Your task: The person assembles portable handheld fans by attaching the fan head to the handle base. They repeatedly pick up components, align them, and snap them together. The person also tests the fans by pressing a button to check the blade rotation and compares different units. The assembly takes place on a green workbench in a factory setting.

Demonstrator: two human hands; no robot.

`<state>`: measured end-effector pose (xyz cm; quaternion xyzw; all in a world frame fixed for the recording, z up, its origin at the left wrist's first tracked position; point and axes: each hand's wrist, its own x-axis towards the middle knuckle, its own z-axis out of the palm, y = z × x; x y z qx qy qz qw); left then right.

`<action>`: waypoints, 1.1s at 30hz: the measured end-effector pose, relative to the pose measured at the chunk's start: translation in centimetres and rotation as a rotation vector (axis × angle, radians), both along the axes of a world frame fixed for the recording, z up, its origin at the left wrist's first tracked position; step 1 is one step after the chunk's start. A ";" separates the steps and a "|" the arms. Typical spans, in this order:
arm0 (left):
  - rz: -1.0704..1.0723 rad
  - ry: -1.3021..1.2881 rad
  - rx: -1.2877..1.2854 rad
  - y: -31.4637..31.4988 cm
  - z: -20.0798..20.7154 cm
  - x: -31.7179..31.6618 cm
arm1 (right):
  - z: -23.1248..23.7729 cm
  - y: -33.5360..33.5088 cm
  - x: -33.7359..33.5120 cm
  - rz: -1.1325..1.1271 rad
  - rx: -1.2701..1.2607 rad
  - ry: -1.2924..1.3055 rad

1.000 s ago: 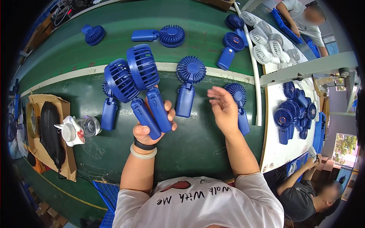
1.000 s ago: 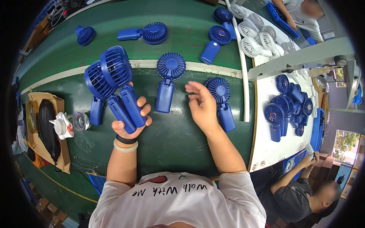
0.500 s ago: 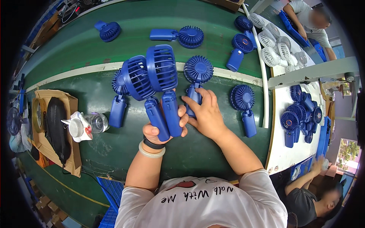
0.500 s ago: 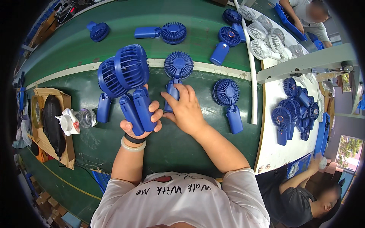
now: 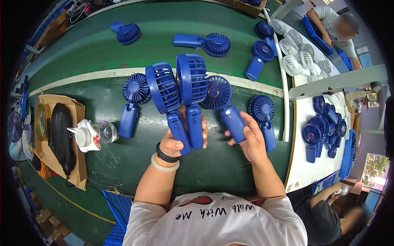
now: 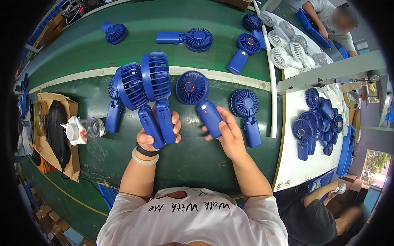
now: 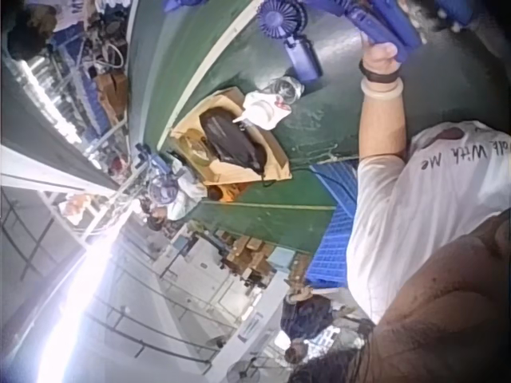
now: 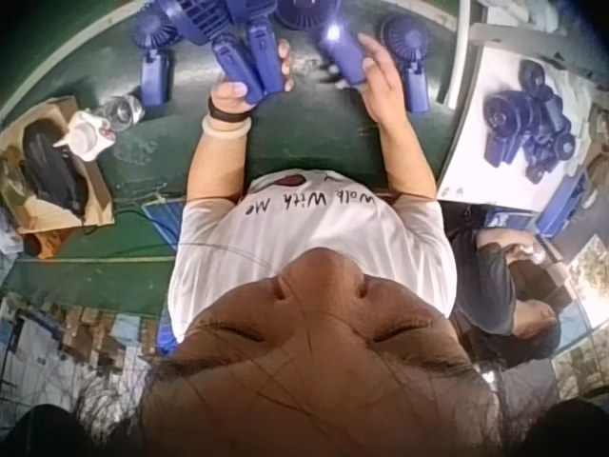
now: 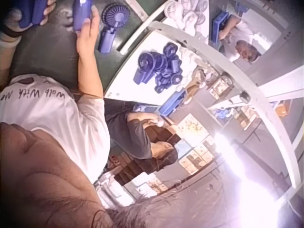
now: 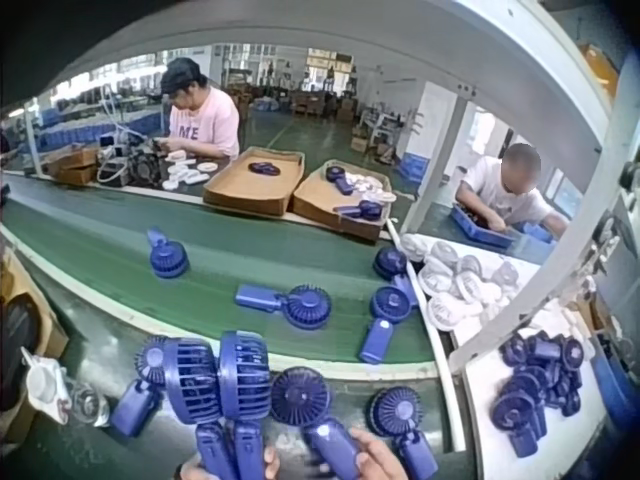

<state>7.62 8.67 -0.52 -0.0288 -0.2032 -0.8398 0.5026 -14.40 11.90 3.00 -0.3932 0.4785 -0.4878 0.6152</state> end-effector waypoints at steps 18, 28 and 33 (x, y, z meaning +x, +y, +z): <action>0.021 -0.033 0.036 0.1 0.3 0.0 | -0.6 -4.0 0.6 0.092 0.053 0.151; 0.020 -0.048 0.052 0.1 -0.2 0.3 | -2.2 -5.8 1.5 0.327 0.055 -0.840; 0.008 -0.071 0.043 0.1 -0.2 0.3 | -2.5 -6.0 0.9 0.287 0.076 -0.870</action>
